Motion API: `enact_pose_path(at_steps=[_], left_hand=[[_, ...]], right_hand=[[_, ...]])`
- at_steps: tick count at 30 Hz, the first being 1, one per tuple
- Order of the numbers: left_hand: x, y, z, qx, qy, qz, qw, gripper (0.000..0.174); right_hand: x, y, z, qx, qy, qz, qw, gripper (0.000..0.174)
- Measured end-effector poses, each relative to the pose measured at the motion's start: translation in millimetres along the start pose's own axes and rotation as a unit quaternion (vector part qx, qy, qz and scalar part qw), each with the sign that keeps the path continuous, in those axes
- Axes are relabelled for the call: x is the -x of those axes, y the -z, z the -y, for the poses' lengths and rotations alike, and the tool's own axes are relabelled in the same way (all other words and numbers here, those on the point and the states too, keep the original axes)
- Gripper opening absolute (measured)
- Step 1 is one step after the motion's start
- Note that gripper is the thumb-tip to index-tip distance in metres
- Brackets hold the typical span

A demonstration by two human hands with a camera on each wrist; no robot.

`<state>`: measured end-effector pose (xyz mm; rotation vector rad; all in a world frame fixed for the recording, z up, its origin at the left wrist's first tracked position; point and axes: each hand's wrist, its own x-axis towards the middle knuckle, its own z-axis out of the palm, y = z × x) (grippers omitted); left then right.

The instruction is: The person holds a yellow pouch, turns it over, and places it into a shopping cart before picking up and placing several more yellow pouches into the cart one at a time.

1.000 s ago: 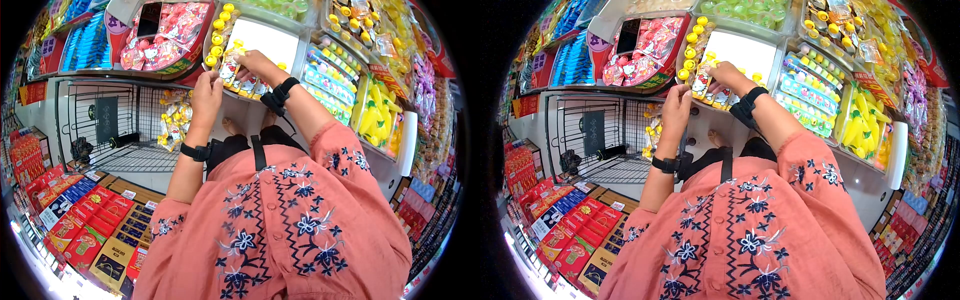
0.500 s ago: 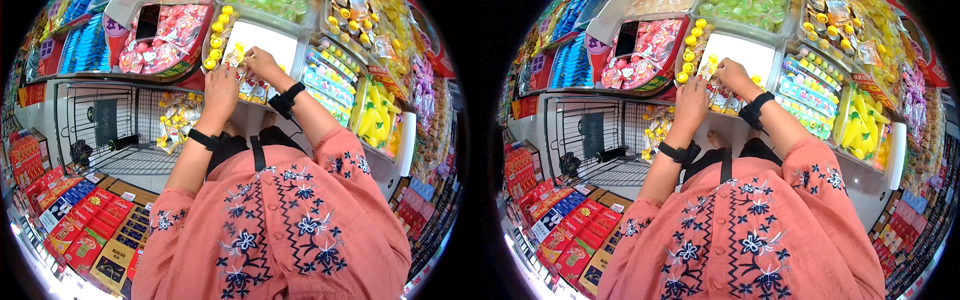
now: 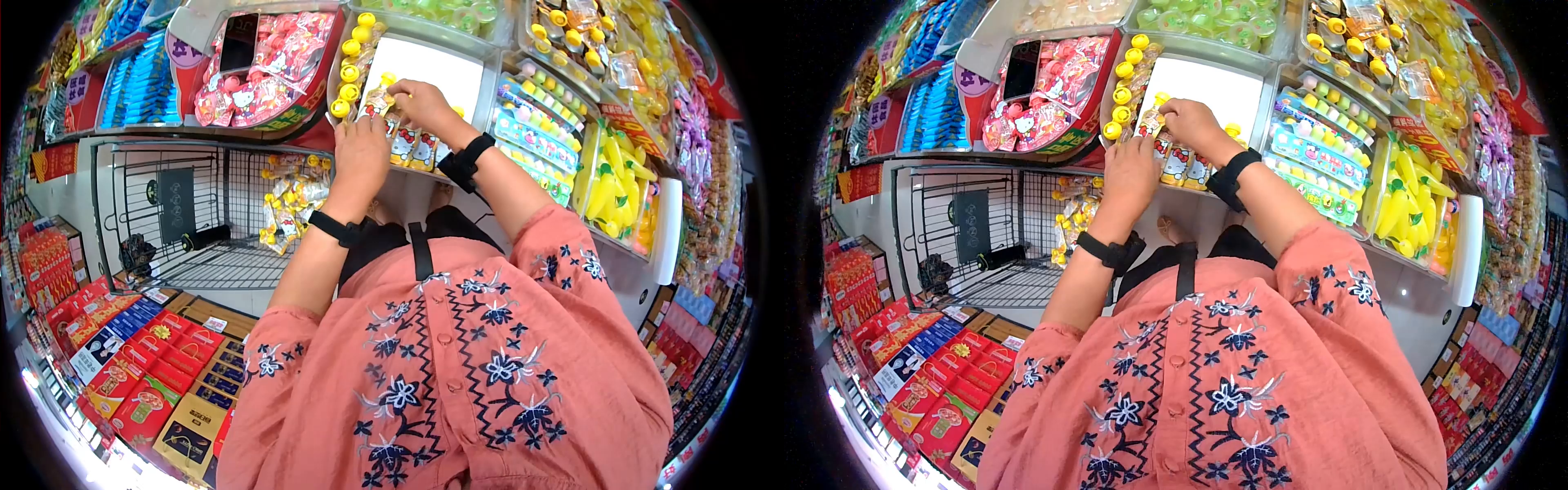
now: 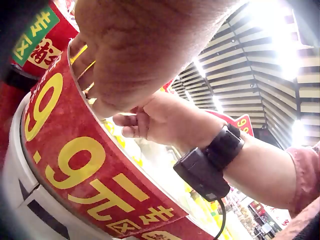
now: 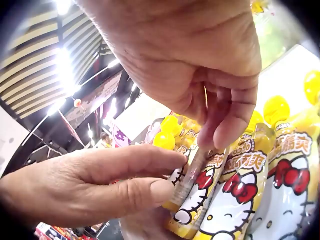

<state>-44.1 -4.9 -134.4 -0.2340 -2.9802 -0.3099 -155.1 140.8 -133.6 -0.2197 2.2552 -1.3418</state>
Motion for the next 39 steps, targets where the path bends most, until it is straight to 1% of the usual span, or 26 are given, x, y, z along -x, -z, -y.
enact_pose_path(at_steps=[2,3,4,5,7,8,11,14,16,19,21,23,24,27,28,32,33,34,39], left_hand=[[-4.8,-2.4,2.2,0.004,0.001,-0.038,0.999,0.024],[-6.4,-3.4,3.9,-0.004,-0.006,-0.04,0.999,0.023],[-7.9,-4.0,6.3,-0.012,-0.013,-0.041,0.999,0.022],[-9.3,-3.8,7.8,-0.02,-0.019,-0.043,0.999,0.022],[-11.0,-4.1,8.9,-0.02,-0.004,0.006,1.0,0.024],[-10.8,-3.3,9.2,-0.021,0.004,0.03,0.999,0.025],[-12.0,3.9,10.0,0.036,-0.005,0.004,0.999,0.026],[-6.8,14.4,4.3,0.064,-0.018,-0.019,0.998,0.028],[-6.2,12.5,3.3,0.044,-0.011,-0.005,0.999,0.031],[-9.1,7.7,1.6,-0.004,0.006,0.01,1.0,0.036],[-12.0,4.5,2.3,-0.037,0.011,0.016,0.999,0.037],[-14.9,-0.5,4.3,-0.065,0.006,0.021,0.998,0.038],[-16.7,-4.1,5.9,-0.082,-0.001,0.02,0.996,0.039],[-21.7,-9.9,4.5,-0.131,-0.014,-0.004,0.991,0.013],[-23.4,-10.8,4.3,-0.145,-0.015,-0.001,0.989,0.015],[-30.6,-12.1,-1.5,-0.183,-0.004,0.018,0.983,0.028],[-32.5,-12.1,-3.3,-0.189,0.003,0.024,0.982,0.032],[-34.6,-12.7,-5.5,-0.198,0.016,0.05,0.979,0.041],[-38.6,-15.7,-11.7,-0.204,0.03,0.076,0.975,0.048]], right_hand=[[-0.6,2.3,-3.1,-0.061,-0.023,-0.027,0.998,0.028],[-1.8,4.1,-6.6,-0.09,-0.035,-0.039,0.995,0.029],[-6.4,6.3,-16.4,-0.074,-0.003,-0.056,0.996,0.03],[-8.2,9.4,-15.7,-0.063,-0.005,-0.059,0.996,0.03],[-9.2,15.4,-15.9,-0.043,-0.011,-0.064,0.997,0.03],[-8.5,22.2,-11.5,-0.031,-0.034,-0.043,0.998,0.031],[-11.4,40.4,-12.1,-0.028,-0.027,-0.056,0.998,0.031],[-12.4,57.2,-19.9,-0.004,-0.006,-0.062,0.998,0.029],[-10.6,64.2,-25.7,0.034,0.023,-0.057,0.998,0.028],[-9.4,59.2,-37.3,0.087,0.066,-0.038,0.993,0.028],[-1.5,51.0,-32.4,0.087,0.065,-0.022,0.994,0.026],[0.9,41.7,-28.3,0.071,0.012,0.021,0.997,0.026],[1.2,34.9,-31.2,0.077,0.035,0.009,0.996,0.027],[-2.2,23.7,-31.8,0.144,0.034,0.028,0.989,0.024],[-6.7,18.2,-35.7,0.178,0.053,0.015,0.983,0.029],[-2.1,9.5,-33.3,0.205,0.062,-0.009,0.977,0.037],[-2.0,8.5,-31.8,0.213,0.056,-0.014,0.975,0.034],[-1.7,7.0,-30.5,0.221,0.05,-0.019,0.974,0.032],[-6.3,5.0,-31.0,0.24,0.023,-0.005,0.971,0.028]])
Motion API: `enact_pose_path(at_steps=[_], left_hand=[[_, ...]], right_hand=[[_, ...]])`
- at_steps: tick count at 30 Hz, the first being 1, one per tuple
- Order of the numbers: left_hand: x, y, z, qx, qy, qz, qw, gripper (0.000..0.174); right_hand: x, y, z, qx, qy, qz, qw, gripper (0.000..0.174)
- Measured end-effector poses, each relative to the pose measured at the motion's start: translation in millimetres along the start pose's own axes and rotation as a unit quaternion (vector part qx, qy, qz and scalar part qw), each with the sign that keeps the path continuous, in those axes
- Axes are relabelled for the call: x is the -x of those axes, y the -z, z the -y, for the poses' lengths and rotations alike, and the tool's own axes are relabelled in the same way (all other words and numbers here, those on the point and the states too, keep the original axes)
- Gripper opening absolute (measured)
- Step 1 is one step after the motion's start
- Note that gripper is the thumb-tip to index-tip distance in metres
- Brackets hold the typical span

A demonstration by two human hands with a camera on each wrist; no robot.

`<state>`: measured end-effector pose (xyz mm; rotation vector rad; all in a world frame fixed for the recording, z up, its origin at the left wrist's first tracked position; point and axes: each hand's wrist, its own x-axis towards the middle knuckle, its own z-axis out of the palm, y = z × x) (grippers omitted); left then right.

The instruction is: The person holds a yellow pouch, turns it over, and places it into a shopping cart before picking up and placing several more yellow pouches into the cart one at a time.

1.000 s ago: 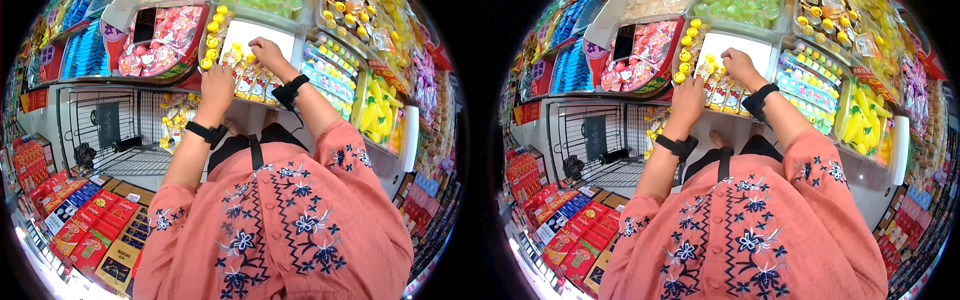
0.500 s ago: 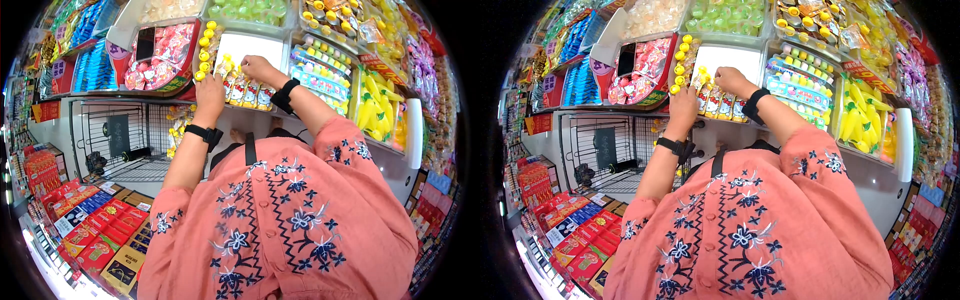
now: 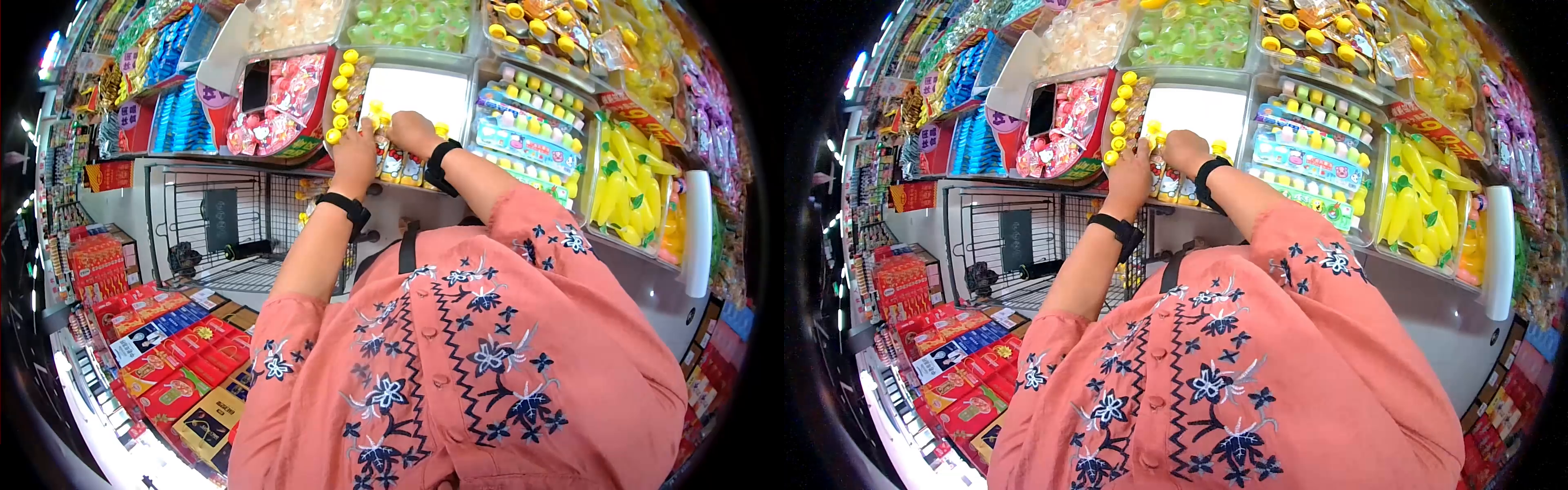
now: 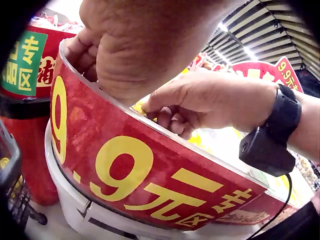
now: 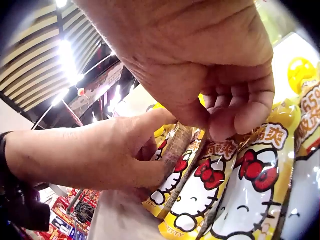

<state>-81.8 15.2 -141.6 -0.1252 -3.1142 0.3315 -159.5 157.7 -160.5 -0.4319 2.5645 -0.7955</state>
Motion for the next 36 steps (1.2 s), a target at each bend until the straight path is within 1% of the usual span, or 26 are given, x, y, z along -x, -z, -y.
enact_pose_path(at_steps=[4,7,10,13,16,17,19,22,23,26,28,29,30,31,32,33,34,36], left_hand=[[-1.2,6.9,-6.5,-0.031,0.022,0.037,0.999,0.054],[-0.5,9.3,-13.2,-0.054,0.036,0.03,0.997,0.055],[-3.1,8.2,-15.3,-0.041,0.025,0.043,0.998,0.056],[-0.6,-0.1,-9.1,-0.019,-0.009,0.007,1.0,0.055],[2.4,-5.6,-2.1,0.038,-0.028,0.007,0.999,0.053],[3.4,-4.6,-1.3,0.037,-0.029,0.011,0.999,0.053],[5.8,-3.1,-1.5,0.037,-0.031,0.019,0.999,0.052],[7.2,7.8,-8.2,0.073,-0.003,0.038,0.997,0.052],[7.5,9.4,-9.0,0.073,-0.001,0.031,0.997,0.051],[11.2,8.5,-11.9,0.072,0.004,-0.001,0.997,0.049],[11.8,5.5,-10.4,0.059,0.006,-0.043,0.997,0.047],[11.5,-1.5,-9.4,0.039,0.011,-0.023,0.999,0.047],[11.8,-2.5,-11.7,0.016,0.034,0.006,0.999,0.051],[9.5,-16.7,-7.7,-0.009,0.021,-0.085,0.996,0.053],[8.2,-9.6,-10.1,0.031,0.051,-0.002,0.998,0.052],[8.5,-22.3,-7.9,-0.002,0.031,-0.036,0.999,0.053],[9.4,-16.7,-9.1,0.071,0.034,-0.091,0.993,0.047],[12.1,-2.9,-9.9,0.091,0.036,-0.097,0.991,0.046]], right_hand=[[2.8,5.3,-0.5,-0.01,-0.003,0.012,1.0,0.028],[5.4,10.2,1.8,-0.017,-0.006,0.026,1.0,0.029],[2.5,10.1,-0.8,-0.021,-0.003,0.034,0.999,0.03],[-0.4,7.5,-4.4,-0.021,0.011,0.037,0.999,0.031],[-0.8,7.7,-7.5,-0.017,0.025,0.041,0.999,0.03],[-1.5,9.4,-6.2,-0.015,0.031,0.043,0.998,0.03],[-5.3,14.7,-5.2,-0.03,0.04,0.01,0.999,0.029],[-12.6,21.5,-0.9,-0.065,0.05,-0.047,0.996,0.028],[-17.9,23.4,2.8,-0.08,0.054,-0.069,0.993,0.028],[-33.7,22.6,11.4,-0.068,0.084,-0.079,0.991,0.028],[-39.3,19.1,10.8,-0.066,0.082,-0.023,0.994,0.03],[-47.4,14.0,7.8,-0.056,0.094,-0.005,0.994,0.032],[-50.3,8.6,5.3,-0.045,0.103,0.011,0.994,0.038],[-48.7,8.6,7.6,-0.061,0.096,0.002,0.994,0.041],[-48.2,7.1,9.7,-0.073,0.089,-0.012,0.993,0.043],[-43.2,9.0,12.2,-0.07,0.105,-0.027,0.992,0.03],[-44.6,8.8,12.0,-0.04,0.098,-0.021,0.994,0.035],[-51.0,2.2,5.7,-0.024,0.113,-0.03,0.993,0.027]])
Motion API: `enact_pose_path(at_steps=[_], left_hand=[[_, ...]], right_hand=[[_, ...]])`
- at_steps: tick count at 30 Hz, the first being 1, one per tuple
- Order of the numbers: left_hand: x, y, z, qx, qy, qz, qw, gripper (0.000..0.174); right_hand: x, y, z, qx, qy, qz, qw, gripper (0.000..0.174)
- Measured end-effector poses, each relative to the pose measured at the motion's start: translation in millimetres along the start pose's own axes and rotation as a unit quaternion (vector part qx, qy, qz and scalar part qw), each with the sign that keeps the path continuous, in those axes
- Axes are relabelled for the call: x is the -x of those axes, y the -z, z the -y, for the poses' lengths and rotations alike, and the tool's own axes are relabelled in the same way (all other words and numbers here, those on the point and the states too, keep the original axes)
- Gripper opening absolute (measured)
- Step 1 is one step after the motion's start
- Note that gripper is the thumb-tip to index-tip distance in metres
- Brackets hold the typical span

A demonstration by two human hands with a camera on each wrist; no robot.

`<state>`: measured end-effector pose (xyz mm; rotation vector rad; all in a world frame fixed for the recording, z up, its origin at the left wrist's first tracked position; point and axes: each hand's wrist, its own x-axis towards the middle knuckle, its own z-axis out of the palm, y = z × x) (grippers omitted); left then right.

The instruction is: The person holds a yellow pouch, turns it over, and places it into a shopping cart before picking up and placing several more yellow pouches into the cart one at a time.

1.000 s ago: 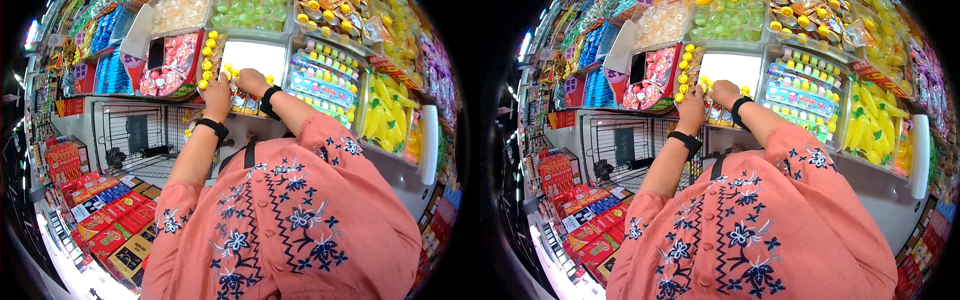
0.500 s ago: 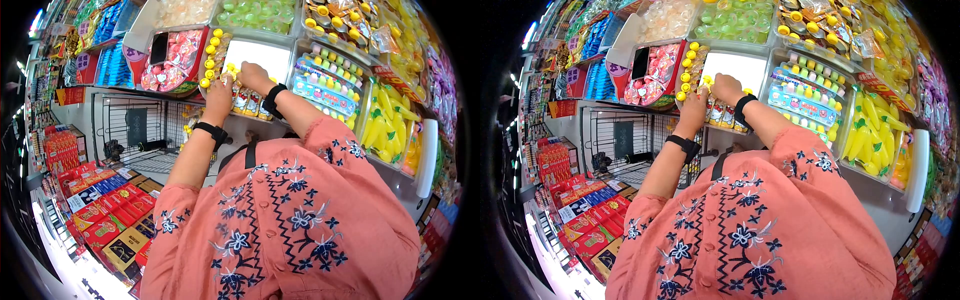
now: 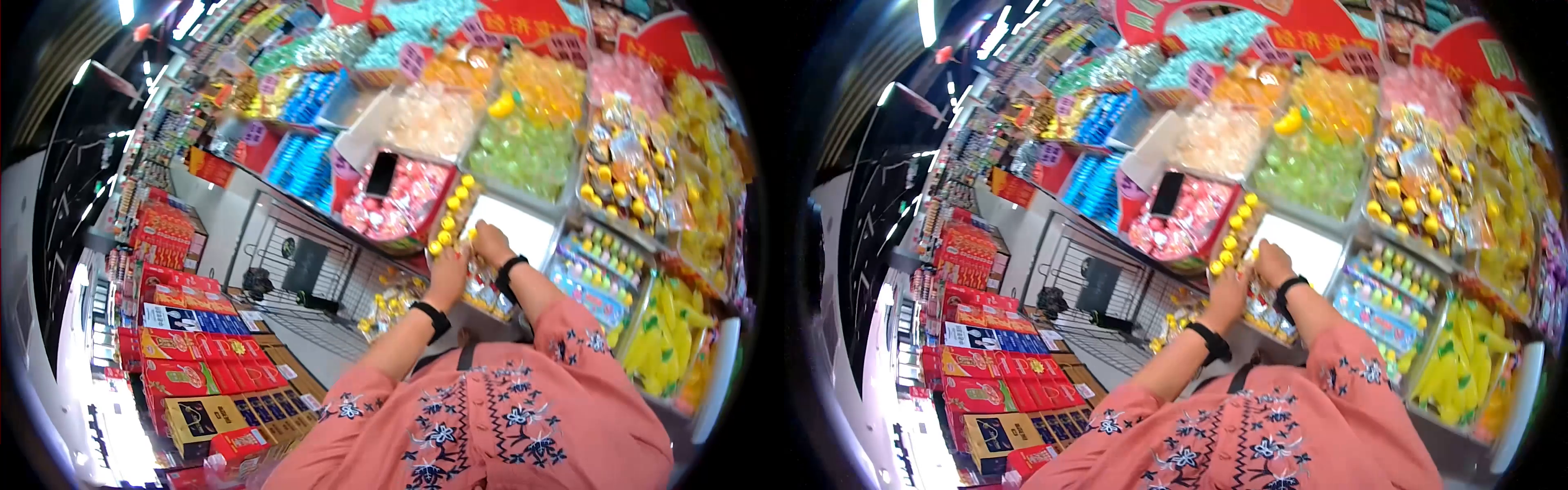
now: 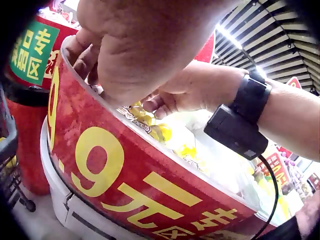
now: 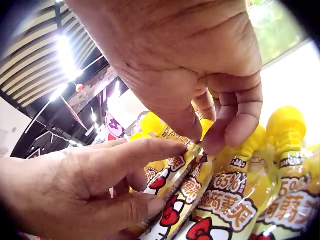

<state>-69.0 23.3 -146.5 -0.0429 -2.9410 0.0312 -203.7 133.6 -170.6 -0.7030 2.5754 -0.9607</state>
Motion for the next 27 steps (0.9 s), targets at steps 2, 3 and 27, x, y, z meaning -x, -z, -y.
enact_pose_path(at_steps=[2,3,27], left_hand=[[0.8,8.6,-0.2,-0.008,-0.004,0.036,0.999,0.046],[7.5,1.6,2.0,0.001,-0.032,0.021,0.999,0.044],[105.3,81.0,94.1,0.309,0.201,-0.011,0.929,0.033]], right_hand=[[-3.3,-8.1,-6.8,0.009,-0.008,-0.014,1.0,0.024],[0.1,-13.6,-11.0,0.013,-0.018,-0.014,1.0,0.023],[68.5,31.8,80.8,-0.145,0.028,0.109,0.983,0.029]])
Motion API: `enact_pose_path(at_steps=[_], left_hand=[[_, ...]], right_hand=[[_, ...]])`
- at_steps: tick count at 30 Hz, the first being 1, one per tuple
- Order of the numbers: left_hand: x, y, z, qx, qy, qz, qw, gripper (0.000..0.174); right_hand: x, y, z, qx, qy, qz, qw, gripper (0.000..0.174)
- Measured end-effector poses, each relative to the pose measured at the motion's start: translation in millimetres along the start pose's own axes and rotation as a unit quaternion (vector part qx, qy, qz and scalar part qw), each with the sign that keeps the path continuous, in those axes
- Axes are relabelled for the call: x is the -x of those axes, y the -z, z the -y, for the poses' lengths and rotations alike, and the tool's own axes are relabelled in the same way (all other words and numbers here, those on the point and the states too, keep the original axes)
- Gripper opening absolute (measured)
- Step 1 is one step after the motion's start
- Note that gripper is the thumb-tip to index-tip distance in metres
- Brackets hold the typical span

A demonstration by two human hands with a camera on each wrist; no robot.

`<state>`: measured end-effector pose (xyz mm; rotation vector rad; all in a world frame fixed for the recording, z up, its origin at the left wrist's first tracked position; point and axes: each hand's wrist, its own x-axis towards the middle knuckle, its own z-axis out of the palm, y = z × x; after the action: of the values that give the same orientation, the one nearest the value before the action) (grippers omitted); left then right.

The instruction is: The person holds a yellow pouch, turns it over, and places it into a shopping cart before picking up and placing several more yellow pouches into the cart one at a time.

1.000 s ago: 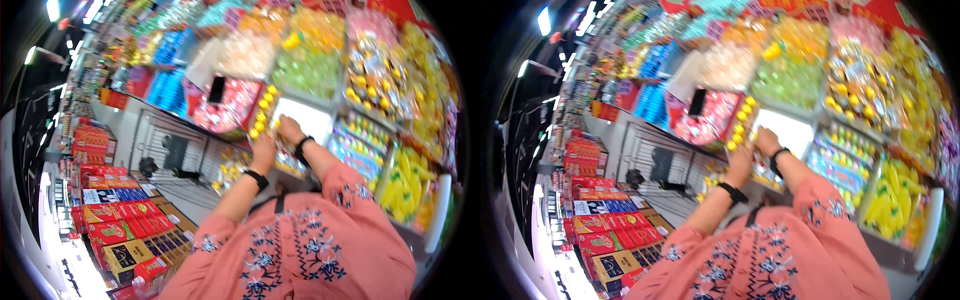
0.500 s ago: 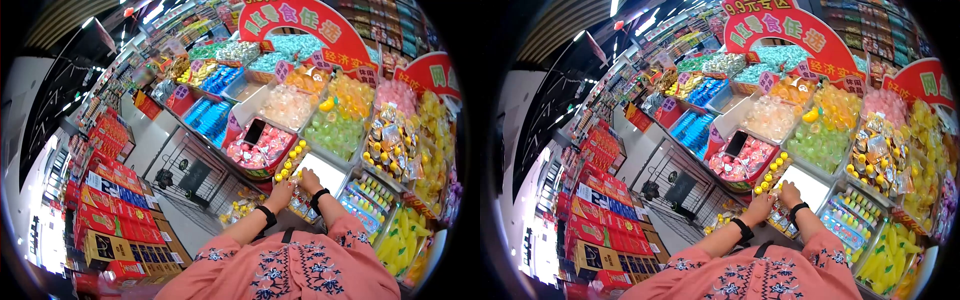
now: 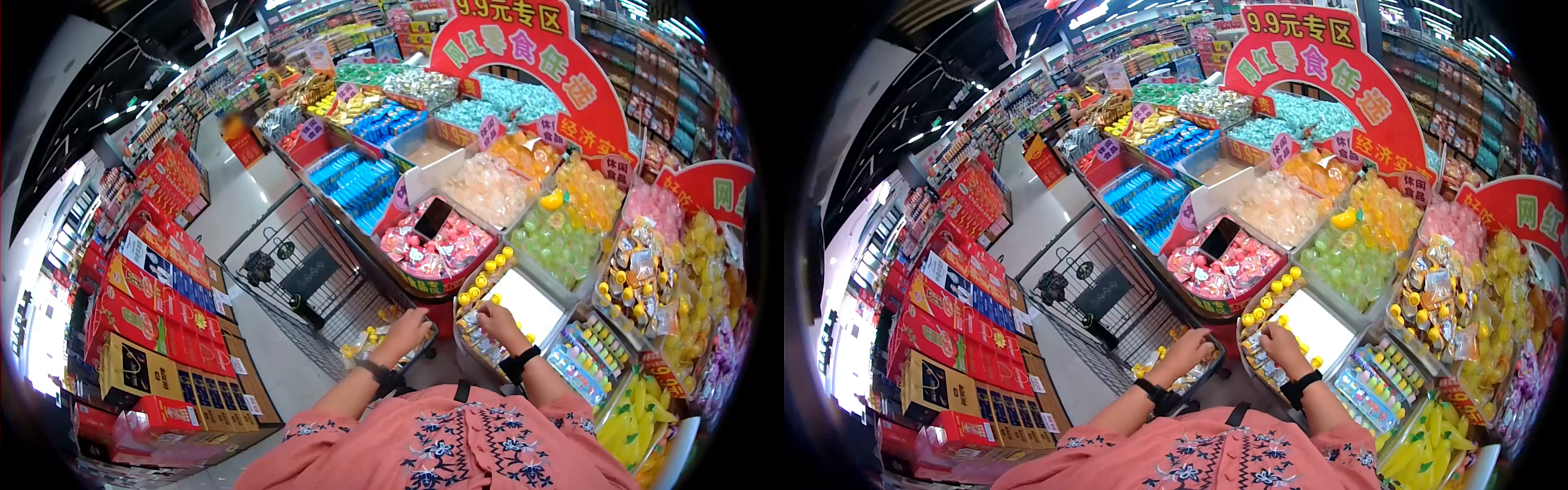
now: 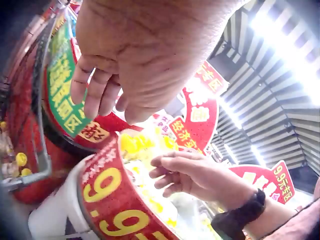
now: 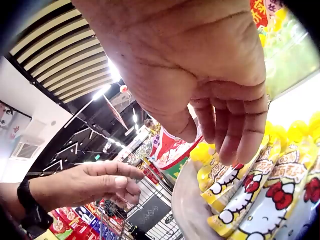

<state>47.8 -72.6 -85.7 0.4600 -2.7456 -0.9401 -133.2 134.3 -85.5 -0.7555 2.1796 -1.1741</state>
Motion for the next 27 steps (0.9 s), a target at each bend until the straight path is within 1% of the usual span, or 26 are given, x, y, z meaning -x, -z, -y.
enact_pose_path(at_steps=[2,4,5,8,11,12,15,16,17,19,22,25,27], left_hand=[[17.9,11.0,27.4,-0.024,0.044,0.048,0.998,0.034],[40.2,6.9,66.9,-0.054,0.069,0.107,0.99,0.035],[51.5,2.7,86.5,-0.068,0.081,0.138,0.985,0.036],[84.6,-6.0,132.2,-0.089,0.168,0.222,0.956,0.04],[108.4,-6.5,156.0,-0.096,0.209,0.277,0.933,0.046],[121.9,-30.2,193.7,-0.082,0.198,0.26,0.941,0.049],[132.3,-30.4,207.7,-0.042,0.209,0.344,0.914,0.053],[136.2,-30.9,210.5,-0.063,0.202,0.348,0.913,0.056],[134.0,-26.9,207.6,-0.097,0.184,0.387,0.898,0.058],[130.7,-20.9,196.7,-0.155,0.146,0.43,0.877,0.055],[142.6,-23.2,214.2,-0.059,0.164,0.444,0.879,0.053],[147.6,-13.7,206.3,-0.042,0.171,0.442,0.879,0.052],[161.0,-23.9,218.5,-0.034,0.183,0.423,0.887,0.052]], right_hand=[[-5.0,-17.1,-15.1,0.045,0.052,-0.013,0.998,0.03],[-7.8,-27.9,-19.5,0.067,0.08,-0.013,0.994,0.032],[-7.5,-30.0,-16.5,0.069,0.071,0.002,0.995,0.032],[0.0,-38.0,-2.6,0.058,0.048,0.04,0.996,0.035],[3.1,-51.2,6.6,0.098,0.046,0.044,0.993,0.036],[7.6,-53.4,12.5,0.102,0.05,0.035,0.993,0.036],[8.7,-60.9,13.3,0.136,0.074,0.006,0.988,0.034],[8.9,-62.1,13.7,0.137,0.068,0.006,0.988,0.03],[8.5,-64.3,13.6,0.14,0.075,-0.004,0.987,0.029],[10.1,-69.2,12.7,0.146,0.087,-0.024,0.985,0.027],[16.0,-82.6,6.1,0.165,0.103,-0.089,0.977,0.027],[16.0,-91.3,-7.6,0.203,0.122,-0.125,0.964,0.027],[24.1,-91.0,-1.0,0.192,0.108,-0.125,0.967,0.029]])
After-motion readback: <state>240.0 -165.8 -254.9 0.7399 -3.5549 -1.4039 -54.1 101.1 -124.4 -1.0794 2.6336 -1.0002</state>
